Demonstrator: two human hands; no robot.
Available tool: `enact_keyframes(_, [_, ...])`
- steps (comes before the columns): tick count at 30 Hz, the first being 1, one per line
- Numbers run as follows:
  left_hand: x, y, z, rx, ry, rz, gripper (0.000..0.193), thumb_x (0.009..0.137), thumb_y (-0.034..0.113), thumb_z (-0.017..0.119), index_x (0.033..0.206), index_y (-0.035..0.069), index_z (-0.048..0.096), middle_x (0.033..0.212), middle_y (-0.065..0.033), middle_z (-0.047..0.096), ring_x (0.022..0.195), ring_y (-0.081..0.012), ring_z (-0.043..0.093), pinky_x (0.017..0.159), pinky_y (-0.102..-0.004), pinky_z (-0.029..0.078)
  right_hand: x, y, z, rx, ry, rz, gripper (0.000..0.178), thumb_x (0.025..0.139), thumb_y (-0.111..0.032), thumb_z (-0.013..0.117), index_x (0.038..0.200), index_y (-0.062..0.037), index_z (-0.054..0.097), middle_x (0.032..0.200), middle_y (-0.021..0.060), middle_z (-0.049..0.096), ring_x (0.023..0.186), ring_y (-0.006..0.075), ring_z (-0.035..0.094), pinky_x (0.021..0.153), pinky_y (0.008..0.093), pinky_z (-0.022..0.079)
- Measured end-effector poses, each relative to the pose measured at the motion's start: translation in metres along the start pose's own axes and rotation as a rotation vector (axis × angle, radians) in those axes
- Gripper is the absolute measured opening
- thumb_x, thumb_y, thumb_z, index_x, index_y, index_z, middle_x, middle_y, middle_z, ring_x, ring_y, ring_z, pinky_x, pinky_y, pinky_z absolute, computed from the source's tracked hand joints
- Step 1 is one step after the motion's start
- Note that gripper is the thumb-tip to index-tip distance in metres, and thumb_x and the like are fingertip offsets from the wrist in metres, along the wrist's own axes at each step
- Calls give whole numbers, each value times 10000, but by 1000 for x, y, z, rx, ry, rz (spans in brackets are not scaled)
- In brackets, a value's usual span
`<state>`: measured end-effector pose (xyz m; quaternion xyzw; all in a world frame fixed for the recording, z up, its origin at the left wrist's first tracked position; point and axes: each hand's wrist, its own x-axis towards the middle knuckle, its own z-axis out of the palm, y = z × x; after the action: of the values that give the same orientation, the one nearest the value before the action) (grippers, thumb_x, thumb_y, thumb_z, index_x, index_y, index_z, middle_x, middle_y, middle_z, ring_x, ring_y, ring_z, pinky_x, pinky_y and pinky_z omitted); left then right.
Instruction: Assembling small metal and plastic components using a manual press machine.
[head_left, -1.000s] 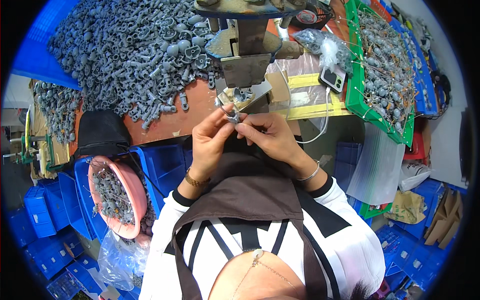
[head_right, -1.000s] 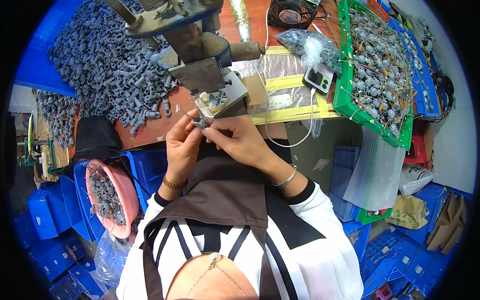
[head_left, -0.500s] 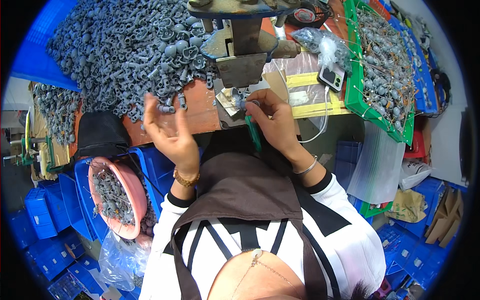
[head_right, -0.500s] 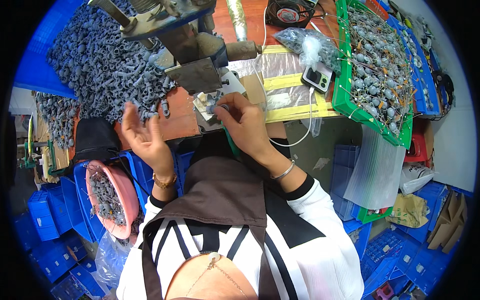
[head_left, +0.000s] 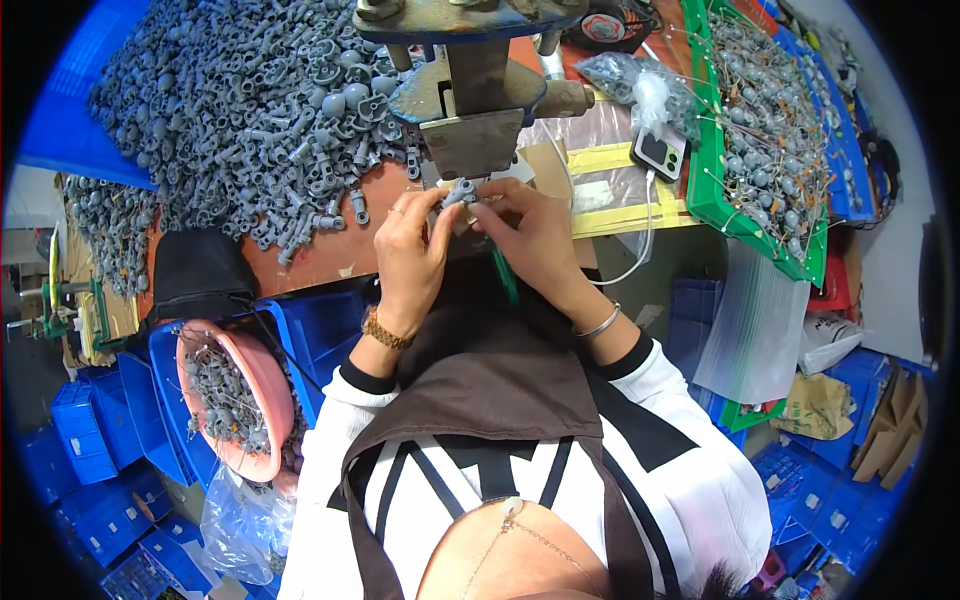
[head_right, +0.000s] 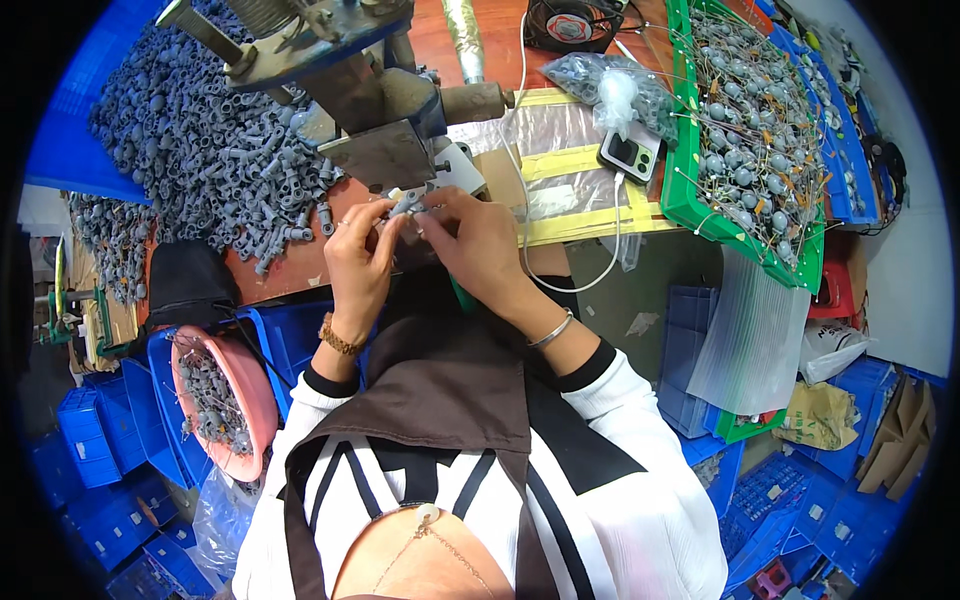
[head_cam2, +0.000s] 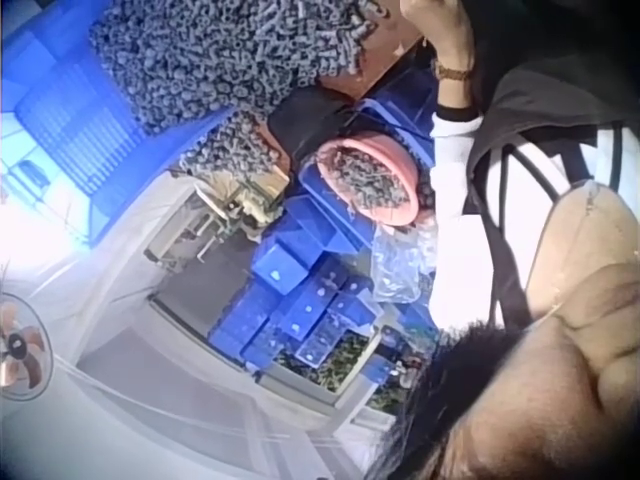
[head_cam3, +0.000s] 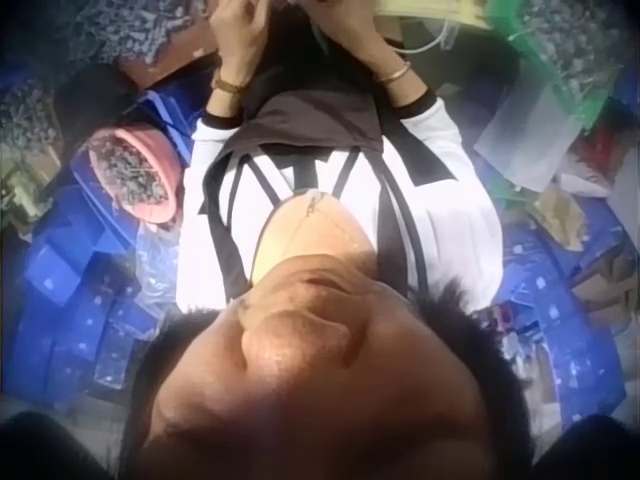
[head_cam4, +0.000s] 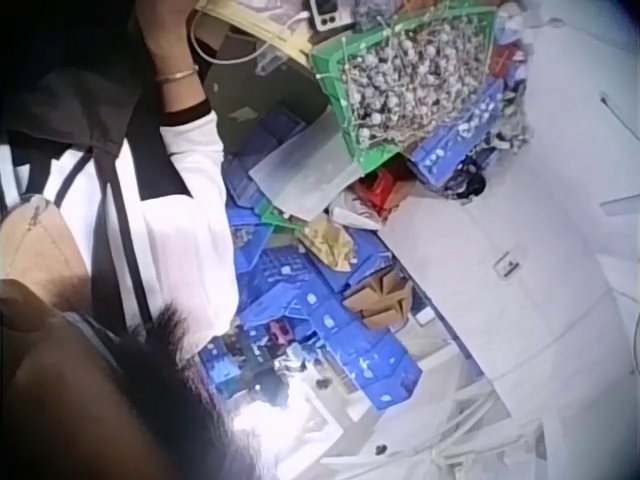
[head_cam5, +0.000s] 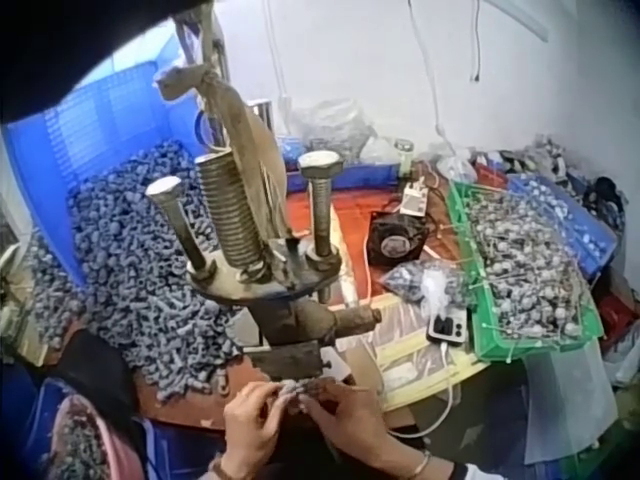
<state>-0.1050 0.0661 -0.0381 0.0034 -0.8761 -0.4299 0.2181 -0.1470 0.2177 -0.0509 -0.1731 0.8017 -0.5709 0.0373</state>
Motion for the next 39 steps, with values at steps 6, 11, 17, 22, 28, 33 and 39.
enact_keyframes(6, [12,-5,1,99,-51,99,191,788,94,703,970,55,662,784,-100,588,615,-252,563,558,-348,448,3,-11,-6,-278,41,-82,132,812,-123,686,879,-13,656,693,106,676,611,181,676,578,279,506])
enact_keyframes(11, [21,-13,-8,55,-138,212,183,771,93,708,951,85,675,749,-91,560,650,-261,581,579,-366,462,36,-13,-56,-243,72,-98,179,876,-169,623,830,-6,681,657,67,647,549,144,601,532,283,464])
enact_keyframes(17, [16,2,6,275,-79,275,165,791,70,670,955,85,667,762,-92,553,668,-274,592,580,-374,474,152,-65,-96,748,-34,-235,299,926,-161,575,1153,33,556,908,34,636,792,85,591,688,225,465])
enact_keyframes(22, [10,4,1,251,-64,222,155,791,63,670,946,71,671,766,-105,558,657,-279,592,570,-375,472,50,-122,-74,540,381,-580,278,797,-147,738,1000,-17,600,934,78,628,833,137,612,816,299,483])
enact_keyframes(28, [12,10,-4,314,-105,231,213,799,148,694,995,78,653,823,-115,583,700,-313,603,596,-396,476,-10,-81,-86,-163,147,-1002,248,693,-121,812,731,-75,572,768,51,605,764,215,626,839,410,494])
enact_keyframes(33, [-3,-4,-18,442,-238,145,247,857,220,639,725,15,605,596,-155,553,527,-355,529,488,-428,394,50,-99,-170,-135,298,-669,161,831,-139,674,947,-27,679,904,74,686,804,143,651,706,258,501])
enact_keyframes(39, [-44,30,-48,-1064,-220,-433,219,961,174,514,894,-8,616,546,63,363,470,-49,294,460,-217,228,135,64,-328,-1450,505,317,229,812,-298,632,865,-89,709,843,139,688,824,333,663,702,438,517])
